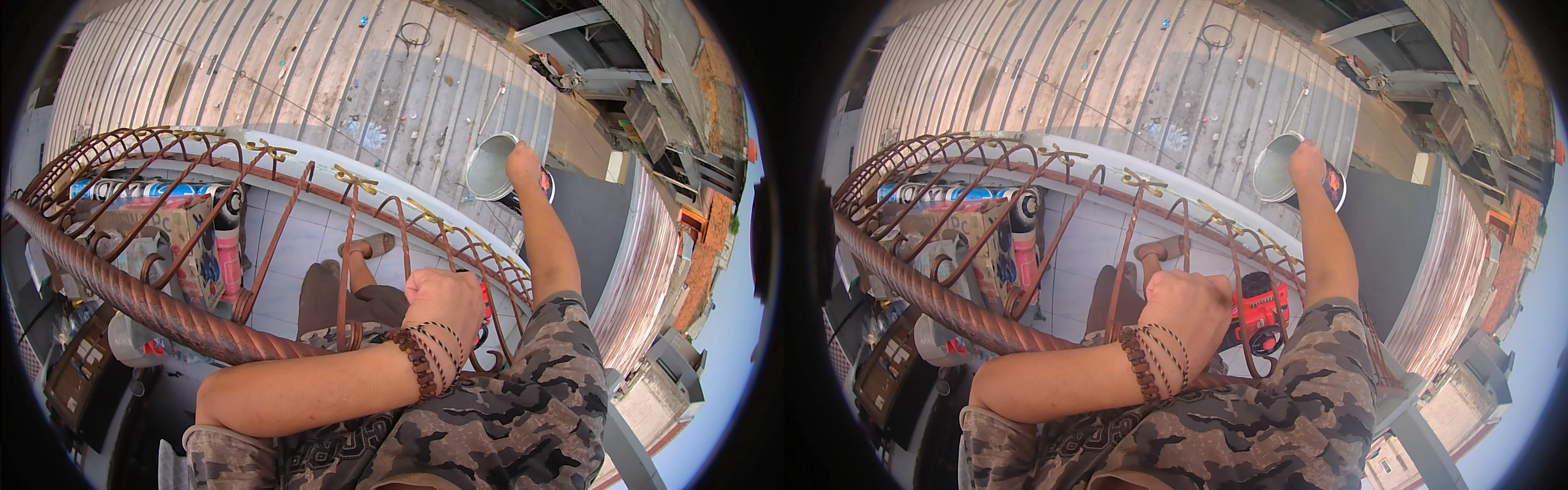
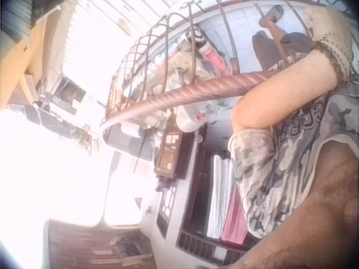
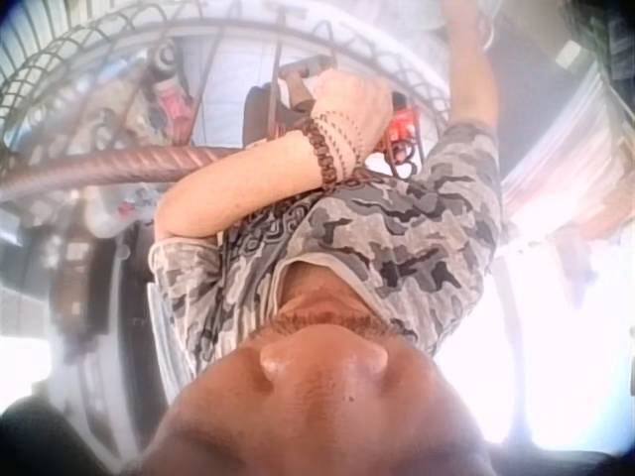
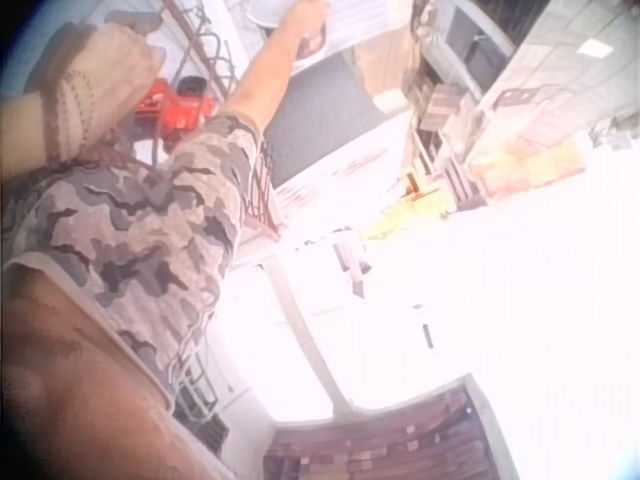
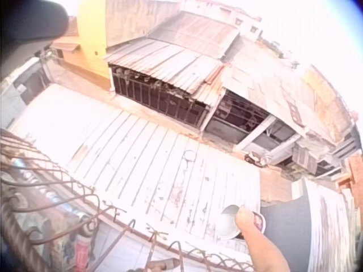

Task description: The person paints a ceiling with a roller, then pours paint from a can into a tray and carries the can to a balcony. The person pours the remaining paint onto the balcony floor.

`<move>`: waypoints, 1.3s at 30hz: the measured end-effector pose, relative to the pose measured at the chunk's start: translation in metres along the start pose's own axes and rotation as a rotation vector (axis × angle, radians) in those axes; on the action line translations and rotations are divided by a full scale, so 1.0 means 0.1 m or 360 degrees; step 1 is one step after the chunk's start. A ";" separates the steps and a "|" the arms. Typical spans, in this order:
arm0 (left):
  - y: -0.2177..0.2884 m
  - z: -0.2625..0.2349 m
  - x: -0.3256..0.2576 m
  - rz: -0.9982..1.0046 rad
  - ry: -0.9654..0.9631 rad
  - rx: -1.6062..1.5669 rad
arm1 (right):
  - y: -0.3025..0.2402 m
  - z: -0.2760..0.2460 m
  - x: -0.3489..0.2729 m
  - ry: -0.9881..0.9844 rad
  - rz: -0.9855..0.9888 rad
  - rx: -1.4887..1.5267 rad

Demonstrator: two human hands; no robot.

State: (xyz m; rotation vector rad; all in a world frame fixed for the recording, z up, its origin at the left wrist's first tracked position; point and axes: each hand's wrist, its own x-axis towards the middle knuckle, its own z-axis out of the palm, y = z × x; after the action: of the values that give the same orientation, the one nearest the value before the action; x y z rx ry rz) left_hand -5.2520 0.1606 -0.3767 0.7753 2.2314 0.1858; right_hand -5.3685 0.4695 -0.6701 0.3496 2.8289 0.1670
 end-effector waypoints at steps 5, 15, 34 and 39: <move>0.02 0.02 0.01 -0.0012 -0.0039 -0.0014 | -0.06 0.02 0.01 -0.0028 0.0009 0.0001; 0.02 0.04 0.01 -0.0046 -0.0007 -0.0049 | -0.13 -0.04 0.01 -0.0027 -0.0001 0.0028; 0.03 0.03 0.00 0.0003 0.0000 0.0007 | 0.05 0.05 -0.12 -0.0160 0.0113 0.0067; 0.04 0.03 0.01 0.0045 -0.0033 0.0035 | -0.03 0.07 -0.10 -0.0165 0.0019 0.0045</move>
State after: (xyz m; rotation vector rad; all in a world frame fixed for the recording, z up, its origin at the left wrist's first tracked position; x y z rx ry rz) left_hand -5.2490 0.1640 -0.3783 0.8175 2.2070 0.1667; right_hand -5.3576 0.4647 -0.6747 0.3702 2.7296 0.1078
